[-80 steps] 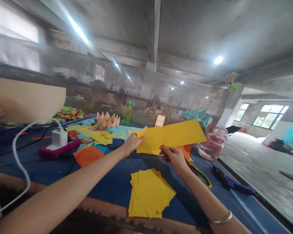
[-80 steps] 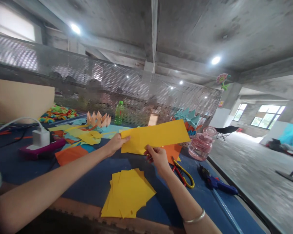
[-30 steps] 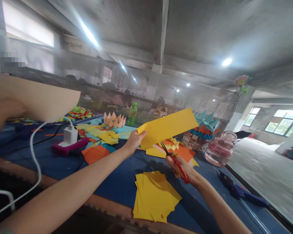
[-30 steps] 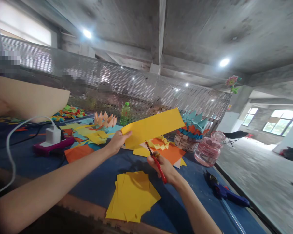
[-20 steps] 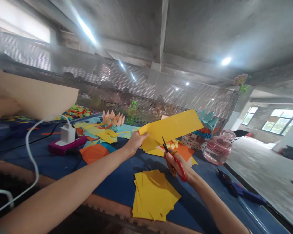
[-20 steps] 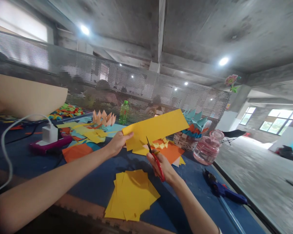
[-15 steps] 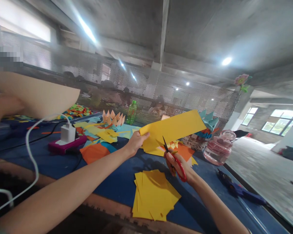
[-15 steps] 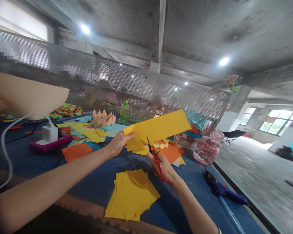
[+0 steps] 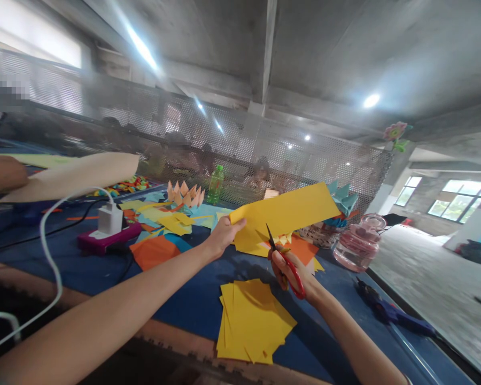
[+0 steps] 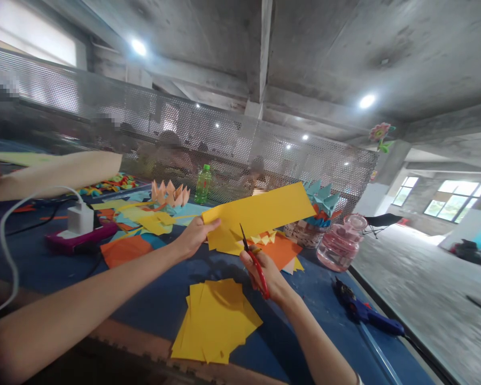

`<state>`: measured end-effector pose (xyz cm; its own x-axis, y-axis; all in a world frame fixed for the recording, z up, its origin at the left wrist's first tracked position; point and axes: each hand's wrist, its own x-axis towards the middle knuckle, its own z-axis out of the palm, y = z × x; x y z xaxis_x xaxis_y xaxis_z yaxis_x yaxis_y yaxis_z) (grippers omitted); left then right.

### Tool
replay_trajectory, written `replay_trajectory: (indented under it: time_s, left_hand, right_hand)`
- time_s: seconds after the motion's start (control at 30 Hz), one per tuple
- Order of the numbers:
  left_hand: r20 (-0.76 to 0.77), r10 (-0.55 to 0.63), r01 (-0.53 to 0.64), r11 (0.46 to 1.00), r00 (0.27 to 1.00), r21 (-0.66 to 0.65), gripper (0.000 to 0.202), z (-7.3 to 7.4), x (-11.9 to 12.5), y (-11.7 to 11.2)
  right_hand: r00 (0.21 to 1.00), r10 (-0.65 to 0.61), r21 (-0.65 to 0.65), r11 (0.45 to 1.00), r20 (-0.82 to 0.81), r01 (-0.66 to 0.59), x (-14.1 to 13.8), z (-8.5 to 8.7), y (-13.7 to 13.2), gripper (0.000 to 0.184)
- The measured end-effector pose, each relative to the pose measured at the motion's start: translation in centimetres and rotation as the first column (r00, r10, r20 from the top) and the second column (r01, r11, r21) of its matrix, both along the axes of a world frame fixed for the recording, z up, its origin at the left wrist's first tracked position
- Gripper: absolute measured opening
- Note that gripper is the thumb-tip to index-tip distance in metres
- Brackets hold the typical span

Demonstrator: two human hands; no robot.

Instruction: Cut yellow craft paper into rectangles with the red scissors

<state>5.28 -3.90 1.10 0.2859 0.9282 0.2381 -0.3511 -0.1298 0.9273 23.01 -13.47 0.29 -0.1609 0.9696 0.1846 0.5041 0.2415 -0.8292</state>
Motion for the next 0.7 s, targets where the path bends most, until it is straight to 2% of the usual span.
replay_trajectory:
  time_s: [0.43,0.7]
  left_hand:
    - [0.013,-0.001,0.001,1.0,1.0,0.017,0.042,-0.11,0.03,0.09]
    - [0.027,-0.013,0.012,0.999,1.0,0.031,0.043,-0.05,0.06,0.13]
  right_hand:
    - [1.0,-0.011,-0.015,1.0,-0.013,0.011,-0.03,-0.18,0.09,0.055]
    - [0.997,0.001,-0.032,0.999,-0.083,-0.003,0.15,-0.83,0.51,0.047]
